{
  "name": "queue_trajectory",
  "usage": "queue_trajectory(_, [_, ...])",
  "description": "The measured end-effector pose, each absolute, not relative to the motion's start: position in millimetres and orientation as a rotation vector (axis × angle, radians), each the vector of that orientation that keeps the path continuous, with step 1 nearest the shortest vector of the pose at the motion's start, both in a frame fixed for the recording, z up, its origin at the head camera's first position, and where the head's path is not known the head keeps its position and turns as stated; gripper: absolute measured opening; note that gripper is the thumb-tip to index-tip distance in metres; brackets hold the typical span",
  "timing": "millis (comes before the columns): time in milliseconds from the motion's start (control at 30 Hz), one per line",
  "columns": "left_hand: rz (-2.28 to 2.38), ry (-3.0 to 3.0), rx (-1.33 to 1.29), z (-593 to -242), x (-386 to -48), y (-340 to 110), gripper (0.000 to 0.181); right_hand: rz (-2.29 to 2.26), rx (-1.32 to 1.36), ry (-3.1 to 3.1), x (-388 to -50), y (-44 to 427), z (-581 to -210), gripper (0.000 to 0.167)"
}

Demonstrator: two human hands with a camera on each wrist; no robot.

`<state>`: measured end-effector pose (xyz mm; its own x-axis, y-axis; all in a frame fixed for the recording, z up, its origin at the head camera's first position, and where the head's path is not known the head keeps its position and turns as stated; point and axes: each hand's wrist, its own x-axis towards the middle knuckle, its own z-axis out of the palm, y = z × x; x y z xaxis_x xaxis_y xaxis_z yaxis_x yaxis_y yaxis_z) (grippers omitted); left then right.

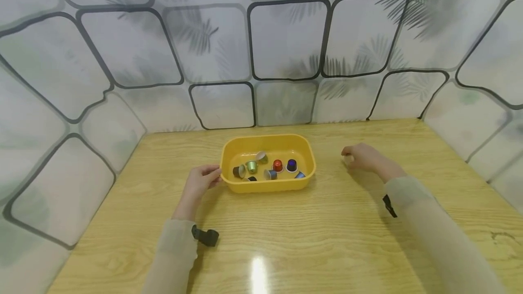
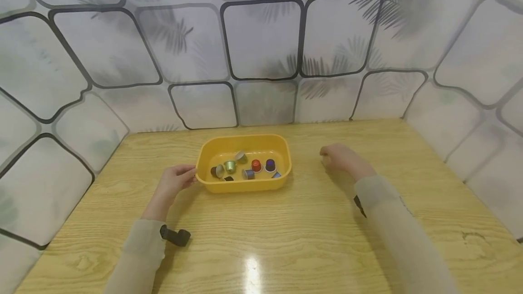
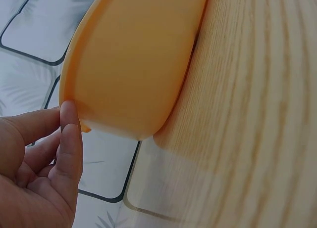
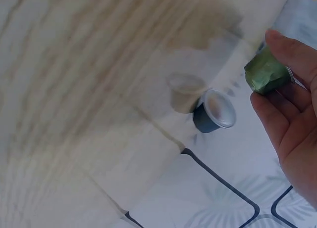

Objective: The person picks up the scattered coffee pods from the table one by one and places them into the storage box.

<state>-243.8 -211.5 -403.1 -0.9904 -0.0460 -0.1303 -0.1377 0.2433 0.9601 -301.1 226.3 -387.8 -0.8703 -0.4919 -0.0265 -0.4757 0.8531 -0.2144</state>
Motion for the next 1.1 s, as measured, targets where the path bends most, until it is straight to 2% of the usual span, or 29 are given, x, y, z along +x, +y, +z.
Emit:
queue_trajectory(433, [1.885, 2.411, -0.182, -403.0, -242.4, -211.8, 0.033, -0.350, -0.841, 2.967, -299.6, 206.4, -368.5, 0.035])
queue_trajectory(1100, [1.886, 2.429, -0.167, -403.7, -243.7, -212.0, 0.031, -0.341, -1.021, 2.935, -298.8, 147.2, -348.4, 0.037])
